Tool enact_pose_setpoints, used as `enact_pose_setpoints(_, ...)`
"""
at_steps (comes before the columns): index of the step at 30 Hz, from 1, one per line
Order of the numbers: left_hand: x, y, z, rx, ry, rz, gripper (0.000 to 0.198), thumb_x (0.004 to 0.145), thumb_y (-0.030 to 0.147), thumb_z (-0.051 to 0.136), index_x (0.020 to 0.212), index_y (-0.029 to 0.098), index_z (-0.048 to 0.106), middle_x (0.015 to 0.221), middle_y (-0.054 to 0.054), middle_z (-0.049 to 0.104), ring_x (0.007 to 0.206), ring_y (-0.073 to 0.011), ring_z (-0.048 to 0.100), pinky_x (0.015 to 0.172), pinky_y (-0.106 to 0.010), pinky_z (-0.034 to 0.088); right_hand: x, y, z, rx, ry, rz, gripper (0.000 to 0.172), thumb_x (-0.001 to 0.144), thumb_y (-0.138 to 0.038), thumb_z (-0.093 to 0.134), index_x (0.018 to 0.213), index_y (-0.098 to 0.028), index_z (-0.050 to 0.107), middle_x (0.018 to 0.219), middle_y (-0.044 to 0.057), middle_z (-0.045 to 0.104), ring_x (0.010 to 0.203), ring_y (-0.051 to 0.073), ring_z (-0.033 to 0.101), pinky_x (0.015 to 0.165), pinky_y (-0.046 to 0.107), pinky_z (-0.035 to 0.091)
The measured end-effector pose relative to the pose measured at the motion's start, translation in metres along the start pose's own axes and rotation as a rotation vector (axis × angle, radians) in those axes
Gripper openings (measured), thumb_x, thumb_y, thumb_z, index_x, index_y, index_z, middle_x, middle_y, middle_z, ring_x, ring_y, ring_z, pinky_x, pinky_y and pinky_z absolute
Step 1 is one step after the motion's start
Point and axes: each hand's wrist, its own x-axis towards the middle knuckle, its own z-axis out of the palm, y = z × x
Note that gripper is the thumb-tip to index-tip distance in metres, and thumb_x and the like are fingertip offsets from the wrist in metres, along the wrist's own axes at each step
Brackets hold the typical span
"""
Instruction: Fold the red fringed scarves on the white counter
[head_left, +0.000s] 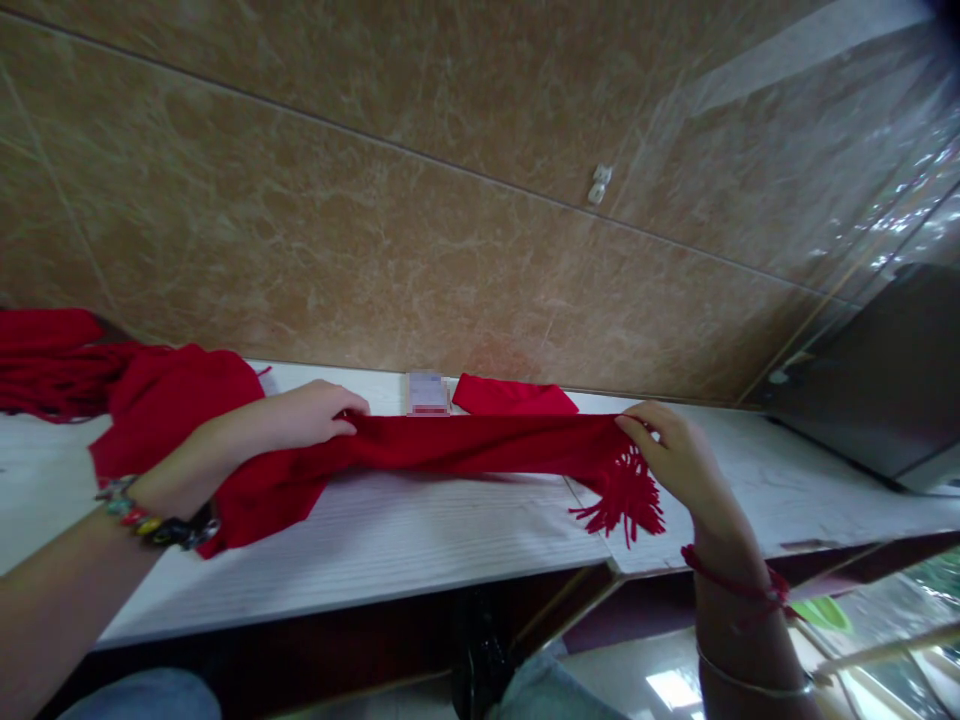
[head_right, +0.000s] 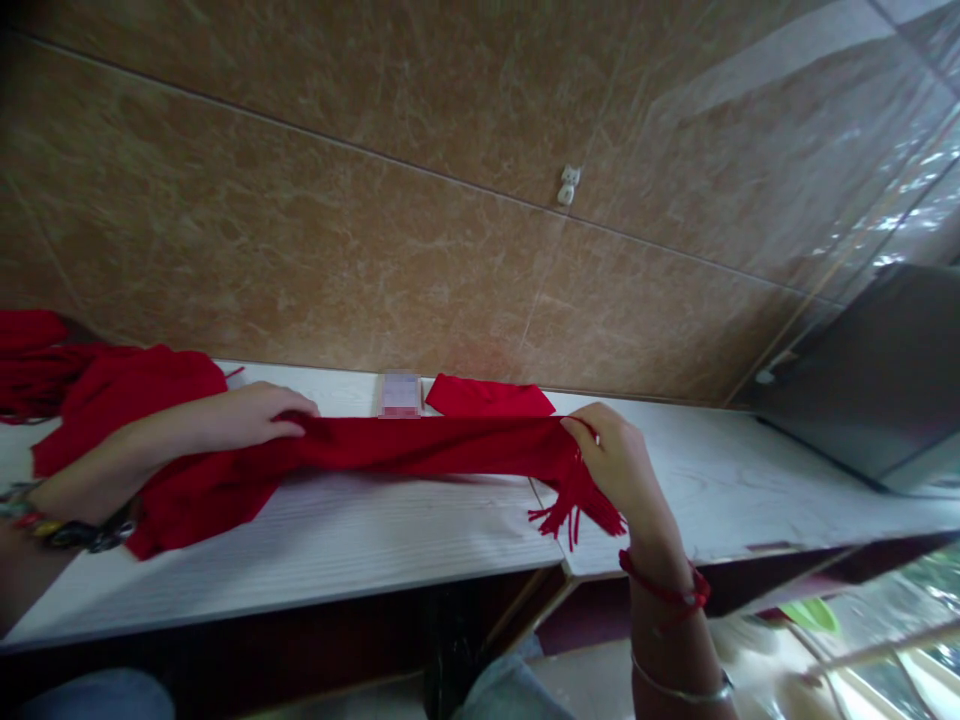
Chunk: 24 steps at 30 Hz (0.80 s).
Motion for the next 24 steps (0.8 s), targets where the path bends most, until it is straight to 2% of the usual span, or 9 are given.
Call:
enact_pose_setpoints(1,0.002,-0.003,0.004,-0.013,-0.046,0.010,0.023,0.075,0.016,0.048,0.091,0.019,0.064,0.091,-0.003,0.066,0.084,-0.0170,0.058,0.076,-0.024,0.041,-0.001,0.003,0.000,0.002,-0.020,0.021,0.025,0.080,-0.034,0.042,0.067,-0.020,0.058,0.068,0.005,0.060,0.065,0.019,0.054,0.060,0.030,0.040)
enact_pose_setpoints(3,0.005,-0.005,0.008,-0.025,-0.058,0.001,0.019,0.073,0.017,0.050,0.085,0.020,0.065,0.087,-0.002,0.066,0.082,-0.0174,0.059,0.074,-0.023,0.042,-0.002,0.008,0.001,0.018,-0.040,0.055,0.024,0.080,-0.035,0.044,0.071,-0.020,0.061,0.069,0.004,0.063,0.064,0.019,0.056,0.060,0.031,0.041)
enact_pose_setpoints(5,0.003,-0.006,0.002,-0.006,0.021,-0.051,0.018,0.072,0.018,0.050,0.083,0.019,0.065,0.085,-0.003,0.066,0.081,-0.0184,0.058,0.073,-0.024,0.042,-0.001,0.013,0.002,0.034,-0.019,0.072,0.024,0.079,-0.036,0.045,0.074,-0.020,0.062,0.070,0.004,0.064,0.064,0.019,0.057,0.061,0.031,0.041)
enact_pose_setpoints(9,-0.010,-0.006,-0.024,0.075,0.215,-0.173,0.024,0.073,0.020,0.049,0.093,0.018,0.063,0.093,-0.004,0.063,0.087,-0.0186,0.056,0.078,-0.025,0.040,0.008,0.018,0.005,0.030,0.107,0.115,0.025,0.076,-0.040,0.048,0.074,-0.021,0.064,0.071,0.005,0.066,0.063,0.020,0.057,0.060,0.031,0.042)
enact_pose_setpoints(11,-0.015,-0.010,-0.032,0.122,0.261,-0.196,0.024,0.073,0.020,0.049,0.092,0.018,0.063,0.095,-0.004,0.063,0.090,-0.0185,0.055,0.082,-0.026,0.038,0.015,0.018,0.010,0.037,0.131,0.150,0.025,0.074,-0.041,0.050,0.074,-0.020,0.065,0.072,0.006,0.067,0.064,0.020,0.058,0.060,0.032,0.042)
enact_pose_setpoints(14,-0.017,-0.018,-0.031,0.121,0.228,-0.227,0.018,0.074,0.023,0.049,0.084,0.016,0.063,0.089,-0.006,0.064,0.085,-0.0192,0.057,0.078,-0.026,0.040,0.029,0.020,0.024,0.047,0.138,0.199,0.026,0.071,-0.042,0.051,0.072,-0.020,0.066,0.070,0.006,0.067,0.061,0.020,0.057,0.058,0.032,0.042)
enact_pose_setpoints(19,-0.025,-0.028,-0.022,-0.085,0.194,-0.215,0.015,0.069,0.020,0.054,0.083,0.017,0.058,0.074,-0.001,0.063,0.068,-0.0165,0.058,0.062,-0.023,0.042,0.046,0.022,0.045,0.055,0.187,0.192,0.025,0.069,-0.042,0.052,0.068,-0.021,0.067,0.066,0.004,0.067,0.059,0.019,0.057,0.056,0.031,0.041)
enact_pose_setpoints(21,-0.032,-0.028,-0.024,-0.104,0.214,-0.208,0.014,0.068,0.020,0.055,0.081,0.017,0.057,0.073,-0.001,0.062,0.068,-0.0160,0.058,0.061,-0.023,0.042,0.051,0.020,0.048,0.060,0.177,0.211,0.025,0.068,-0.041,0.053,0.070,-0.021,0.067,0.066,0.003,0.067,0.061,0.020,0.058,0.058,0.031,0.042)
enact_pose_setpoints(24,-0.047,-0.030,-0.032,-0.042,0.255,-0.181,0.011,0.070,0.022,0.056,0.079,0.017,0.059,0.080,-0.003,0.063,0.075,-0.0169,0.058,0.068,-0.024,0.042,0.057,0.014,0.050,0.051,0.190,0.269,0.024,0.067,-0.040,0.053,0.072,-0.021,0.067,0.067,0.004,0.067,0.061,0.021,0.058,0.058,0.032,0.042)
